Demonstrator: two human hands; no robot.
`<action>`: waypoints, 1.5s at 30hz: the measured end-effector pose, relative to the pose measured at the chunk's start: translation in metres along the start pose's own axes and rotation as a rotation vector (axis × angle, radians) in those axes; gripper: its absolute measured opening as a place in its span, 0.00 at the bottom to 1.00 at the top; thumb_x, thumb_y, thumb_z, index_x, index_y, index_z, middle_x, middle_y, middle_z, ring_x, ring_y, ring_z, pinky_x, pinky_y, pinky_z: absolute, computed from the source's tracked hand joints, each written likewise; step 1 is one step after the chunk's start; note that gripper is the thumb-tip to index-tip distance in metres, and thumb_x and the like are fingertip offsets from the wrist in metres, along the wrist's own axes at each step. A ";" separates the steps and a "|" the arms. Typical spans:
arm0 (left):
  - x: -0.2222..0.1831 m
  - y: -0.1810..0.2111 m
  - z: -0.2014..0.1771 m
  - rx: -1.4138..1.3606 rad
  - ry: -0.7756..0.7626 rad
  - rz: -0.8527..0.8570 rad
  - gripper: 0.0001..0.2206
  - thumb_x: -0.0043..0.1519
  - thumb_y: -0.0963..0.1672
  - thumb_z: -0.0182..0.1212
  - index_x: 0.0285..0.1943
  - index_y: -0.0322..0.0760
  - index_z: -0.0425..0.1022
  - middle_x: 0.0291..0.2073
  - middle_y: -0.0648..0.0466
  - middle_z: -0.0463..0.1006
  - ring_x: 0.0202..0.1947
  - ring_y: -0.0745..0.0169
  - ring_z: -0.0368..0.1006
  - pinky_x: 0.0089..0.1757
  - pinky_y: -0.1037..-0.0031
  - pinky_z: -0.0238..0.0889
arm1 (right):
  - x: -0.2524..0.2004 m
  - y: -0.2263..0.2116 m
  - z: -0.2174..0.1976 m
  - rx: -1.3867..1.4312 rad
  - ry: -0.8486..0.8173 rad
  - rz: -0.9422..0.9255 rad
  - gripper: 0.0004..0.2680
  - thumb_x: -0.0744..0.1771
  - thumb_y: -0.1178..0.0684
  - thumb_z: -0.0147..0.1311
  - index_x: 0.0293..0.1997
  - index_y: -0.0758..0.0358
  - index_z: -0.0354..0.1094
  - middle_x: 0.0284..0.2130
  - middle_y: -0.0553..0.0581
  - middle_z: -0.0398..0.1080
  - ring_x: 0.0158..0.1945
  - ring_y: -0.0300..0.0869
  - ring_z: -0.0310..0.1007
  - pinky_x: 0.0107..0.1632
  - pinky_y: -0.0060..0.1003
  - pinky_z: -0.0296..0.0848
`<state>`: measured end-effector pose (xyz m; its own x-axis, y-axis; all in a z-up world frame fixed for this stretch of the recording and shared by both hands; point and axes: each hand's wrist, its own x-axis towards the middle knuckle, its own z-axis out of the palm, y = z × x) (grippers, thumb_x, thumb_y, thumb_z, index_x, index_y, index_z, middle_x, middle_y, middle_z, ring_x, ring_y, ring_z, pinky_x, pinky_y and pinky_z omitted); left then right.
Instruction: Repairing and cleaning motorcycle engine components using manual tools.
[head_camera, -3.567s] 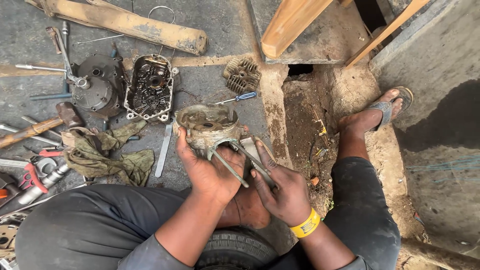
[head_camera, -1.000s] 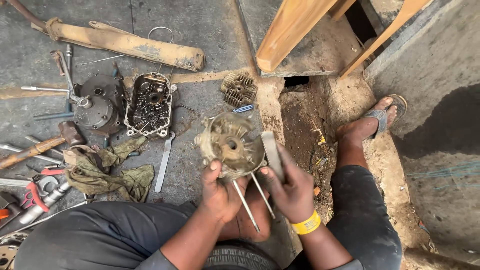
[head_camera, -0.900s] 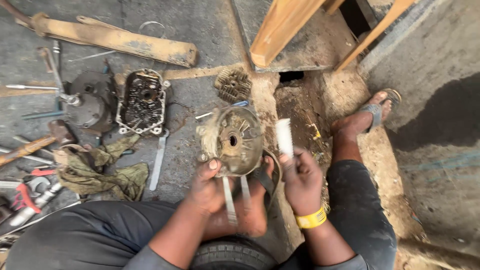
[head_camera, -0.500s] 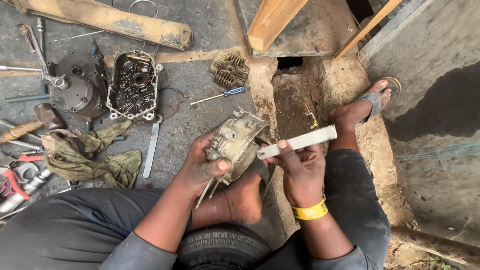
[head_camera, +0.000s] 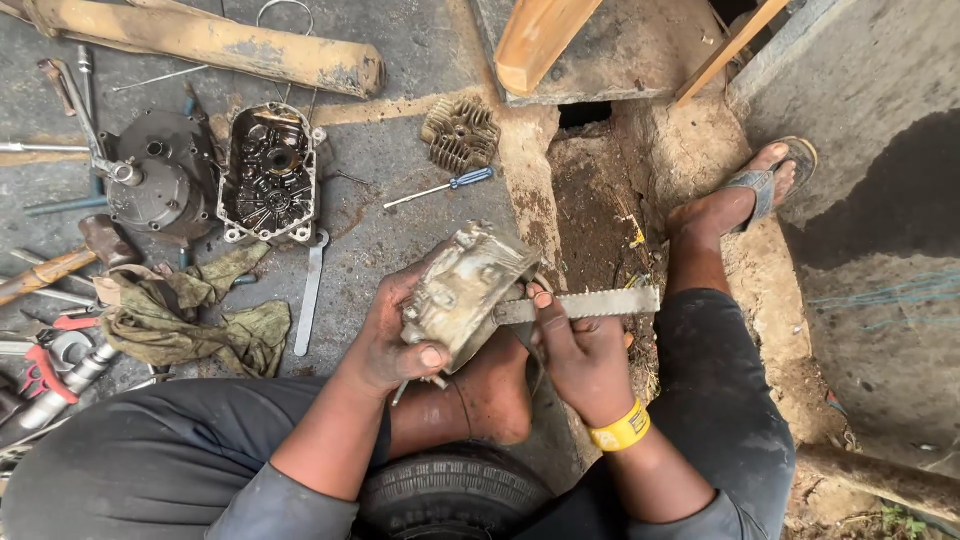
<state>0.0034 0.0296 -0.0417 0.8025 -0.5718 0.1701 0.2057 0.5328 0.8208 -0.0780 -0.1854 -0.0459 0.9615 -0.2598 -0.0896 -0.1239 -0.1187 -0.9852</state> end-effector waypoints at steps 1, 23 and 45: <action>0.002 0.003 0.004 -0.001 0.002 0.005 0.47 0.45 0.53 0.78 0.70 0.18 0.66 0.60 0.42 0.77 0.61 0.54 0.74 0.65 0.67 0.61 | -0.002 0.000 0.002 -0.003 -0.003 -0.003 0.14 0.72 0.53 0.53 0.27 0.70 0.71 0.16 0.50 0.69 0.17 0.33 0.62 0.22 0.30 0.59; 0.008 -0.009 0.018 -0.080 0.307 -0.256 0.38 0.51 0.55 0.72 0.64 0.25 0.69 0.50 0.44 0.79 0.51 0.54 0.78 0.53 0.64 0.72 | 0.017 0.001 0.008 -0.371 0.170 -0.353 0.12 0.71 0.50 0.52 0.32 0.67 0.72 0.22 0.55 0.69 0.25 0.38 0.67 0.29 0.36 0.66; 0.023 0.013 0.036 0.145 0.341 -0.581 0.37 0.50 0.60 0.67 0.58 0.30 0.77 0.44 0.41 0.82 0.38 0.53 0.81 0.31 0.69 0.77 | 0.031 -0.020 -0.026 -0.708 -0.040 -0.527 0.09 0.71 0.55 0.54 0.34 0.68 0.73 0.27 0.64 0.73 0.29 0.54 0.74 0.35 0.44 0.71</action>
<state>0.0046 0.0009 -0.0078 0.7211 -0.4985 -0.4812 0.5981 0.0972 0.7955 -0.0518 -0.2164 -0.0251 0.9428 0.0284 0.3321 0.2276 -0.7828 -0.5792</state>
